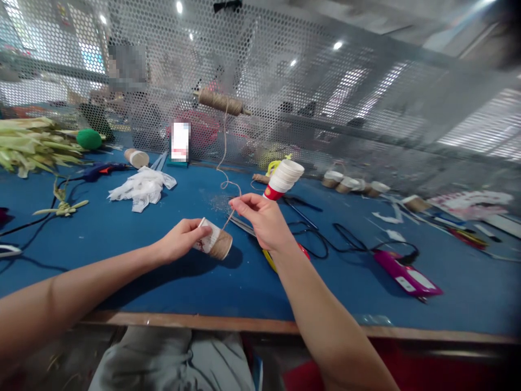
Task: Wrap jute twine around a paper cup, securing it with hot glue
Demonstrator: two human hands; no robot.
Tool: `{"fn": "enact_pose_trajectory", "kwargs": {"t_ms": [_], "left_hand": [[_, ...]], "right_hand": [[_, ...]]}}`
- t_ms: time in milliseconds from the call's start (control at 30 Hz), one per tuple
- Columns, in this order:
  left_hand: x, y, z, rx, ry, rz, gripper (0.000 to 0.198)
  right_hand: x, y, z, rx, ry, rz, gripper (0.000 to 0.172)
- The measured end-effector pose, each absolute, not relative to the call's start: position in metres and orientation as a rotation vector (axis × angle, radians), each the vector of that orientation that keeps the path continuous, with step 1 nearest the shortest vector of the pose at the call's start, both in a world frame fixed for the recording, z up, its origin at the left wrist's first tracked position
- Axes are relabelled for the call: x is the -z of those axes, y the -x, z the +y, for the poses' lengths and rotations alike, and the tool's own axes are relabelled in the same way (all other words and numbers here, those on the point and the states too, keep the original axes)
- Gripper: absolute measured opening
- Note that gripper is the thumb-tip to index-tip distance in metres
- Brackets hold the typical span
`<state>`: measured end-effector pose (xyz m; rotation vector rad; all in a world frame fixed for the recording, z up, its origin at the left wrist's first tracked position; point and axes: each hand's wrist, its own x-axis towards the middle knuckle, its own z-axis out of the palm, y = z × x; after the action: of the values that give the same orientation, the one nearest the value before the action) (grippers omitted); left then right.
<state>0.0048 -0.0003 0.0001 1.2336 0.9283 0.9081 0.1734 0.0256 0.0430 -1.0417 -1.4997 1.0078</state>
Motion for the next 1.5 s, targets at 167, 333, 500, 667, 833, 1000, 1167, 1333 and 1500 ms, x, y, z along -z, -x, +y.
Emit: {"fn": "enact_pose_trajectory", "kwargs": {"t_ms": [167, 333, 500, 667, 833, 1000, 1167, 1333, 1500], "left_hand": [[0.0, -0.004, -0.004, -0.869, -1.319, 0.892, 0.029], [-0.001, -0.004, -0.007, -0.887, -1.33, 0.858, 0.031], [-0.002, -0.003, -0.008, -0.903, -1.334, 0.828, 0.03], [-0.001, -0.001, -0.008, -0.912, -1.319, 0.819, 0.03], [-0.003, -0.002, -0.007, -0.942, -1.284, 0.865, 0.029], [-0.008, -0.005, -0.006, -0.937, -1.261, 0.907, 0.028], [-0.005, -0.006, -0.006, -0.936, -1.261, 0.909, 0.027], [-0.002, -0.004, -0.007, -0.924, -1.283, 0.858, 0.03], [-0.003, -0.002, -0.009, -0.928, -1.327, 0.841, 0.032]], "right_hand": [[-0.039, -0.17, 0.028, -1.042, 1.065, -1.507, 0.017], [-0.034, -0.17, 0.032, -1.055, 1.091, -1.506, 0.02], [-0.033, -0.17, 0.031, -1.069, 1.126, -1.509, 0.019], [-0.036, -0.169, 0.029, -1.076, 1.119, -1.497, 0.018], [-0.041, -0.172, 0.026, -1.019, 1.077, -1.484, 0.017], [-0.044, -0.173, 0.023, -0.993, 1.057, -1.491, 0.016], [-0.043, -0.173, 0.024, -0.964, 1.064, -1.505, 0.016], [-0.038, -0.172, 0.028, -0.986, 1.086, -1.522, 0.017], [-0.037, -0.17, 0.029, -1.025, 1.121, -1.523, 0.018]]}}
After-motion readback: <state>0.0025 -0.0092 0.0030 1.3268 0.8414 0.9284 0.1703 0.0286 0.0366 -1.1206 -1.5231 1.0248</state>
